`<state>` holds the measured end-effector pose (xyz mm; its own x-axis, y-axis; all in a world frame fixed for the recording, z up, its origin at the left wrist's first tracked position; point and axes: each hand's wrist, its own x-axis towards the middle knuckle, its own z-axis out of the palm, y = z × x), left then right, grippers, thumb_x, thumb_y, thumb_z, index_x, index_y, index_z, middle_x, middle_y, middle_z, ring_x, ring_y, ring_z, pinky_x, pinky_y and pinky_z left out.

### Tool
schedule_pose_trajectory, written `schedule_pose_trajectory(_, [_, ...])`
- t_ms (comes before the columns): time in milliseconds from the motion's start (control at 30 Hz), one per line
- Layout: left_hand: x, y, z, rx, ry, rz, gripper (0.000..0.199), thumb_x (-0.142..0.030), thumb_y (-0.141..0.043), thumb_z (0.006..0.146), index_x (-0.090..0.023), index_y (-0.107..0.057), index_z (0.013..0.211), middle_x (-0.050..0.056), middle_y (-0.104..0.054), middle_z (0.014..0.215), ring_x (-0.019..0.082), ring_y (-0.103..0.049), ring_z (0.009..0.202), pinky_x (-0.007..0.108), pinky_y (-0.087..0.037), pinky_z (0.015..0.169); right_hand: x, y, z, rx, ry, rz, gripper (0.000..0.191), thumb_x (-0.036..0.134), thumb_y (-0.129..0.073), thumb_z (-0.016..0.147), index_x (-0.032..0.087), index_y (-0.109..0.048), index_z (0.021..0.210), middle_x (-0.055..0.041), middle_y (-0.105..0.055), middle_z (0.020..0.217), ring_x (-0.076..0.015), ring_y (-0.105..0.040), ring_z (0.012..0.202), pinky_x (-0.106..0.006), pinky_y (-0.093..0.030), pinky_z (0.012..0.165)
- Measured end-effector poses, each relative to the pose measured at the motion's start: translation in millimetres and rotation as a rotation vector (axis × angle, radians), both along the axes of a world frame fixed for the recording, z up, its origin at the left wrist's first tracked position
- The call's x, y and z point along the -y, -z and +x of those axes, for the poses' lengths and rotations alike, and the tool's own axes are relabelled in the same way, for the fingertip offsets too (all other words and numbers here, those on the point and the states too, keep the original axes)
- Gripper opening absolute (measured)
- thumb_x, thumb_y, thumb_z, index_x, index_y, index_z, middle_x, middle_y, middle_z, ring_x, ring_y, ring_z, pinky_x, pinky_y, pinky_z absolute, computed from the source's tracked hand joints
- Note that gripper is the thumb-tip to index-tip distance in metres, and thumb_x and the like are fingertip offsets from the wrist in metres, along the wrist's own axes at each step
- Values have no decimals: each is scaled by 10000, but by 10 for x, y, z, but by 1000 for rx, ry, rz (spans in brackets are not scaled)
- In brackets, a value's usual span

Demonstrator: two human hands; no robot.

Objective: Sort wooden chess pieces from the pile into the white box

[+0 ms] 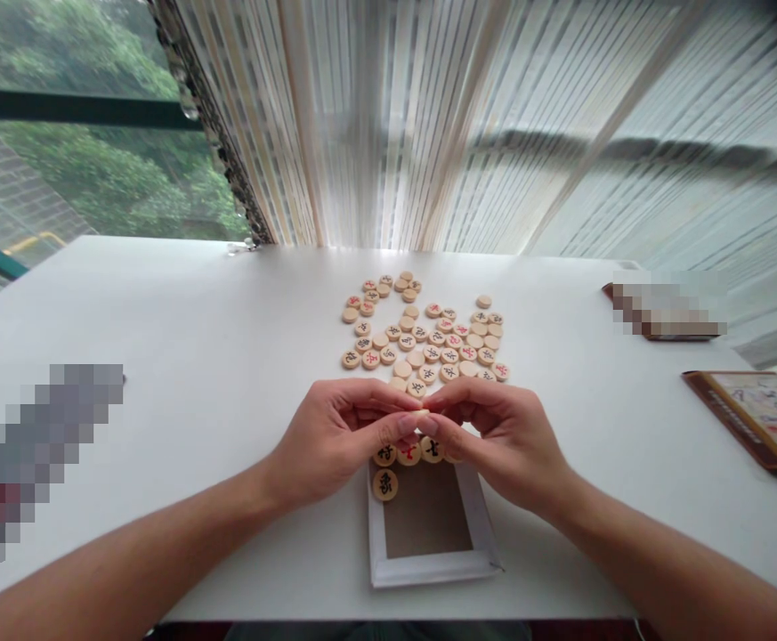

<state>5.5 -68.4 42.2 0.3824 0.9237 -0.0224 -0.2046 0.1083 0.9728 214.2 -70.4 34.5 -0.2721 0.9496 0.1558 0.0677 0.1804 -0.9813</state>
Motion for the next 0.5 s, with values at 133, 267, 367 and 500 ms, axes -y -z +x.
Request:
schedule_pose_trajectory(133, [-6,0,-20,-23,4,10,217,-286,-884,853,-112,-835,973,91,-837,853,185,-802,755,250,-676,730,4,-32,-15,-65,-32,-73,242,368,-931,802,178,-814,894,-37,-751,699,-131,-618,555,-222,-471,477])
schedule_pose_trajectory(267, [-15,-6,-37,-17,41,-1,230,-303,-862,881,-107,-828,997,84,-827,819,183,-802,739,250,-677,715,-8,-85,-29,-145,-67,-137,212,334,-938,790,179,-811,857,-8,-714,646,-101,-573,526,-196,-434,461])
schedule_pose_trajectory(367, [-21,-10,-39,21,66,-26,219,-290,-844,902,-114,-822,1031,73,-826,813,175,-804,734,246,-679,719,-19,-116,-33,-185,-73,-201,242,335,-959,754,167,-797,822,9,-669,602,-91,-546,515,-189,-423,461])
schedule_pose_trajectory(500, [-26,-10,-42,41,80,-54,241,-281,-844,902,-110,-818,1069,74,-828,819,175,-804,727,247,-681,715,-29,-120,-27,-203,-86,-290,288,381,-955,751,156,-781,796,22,-620,561,-86,-515,500,-187,-413,459])
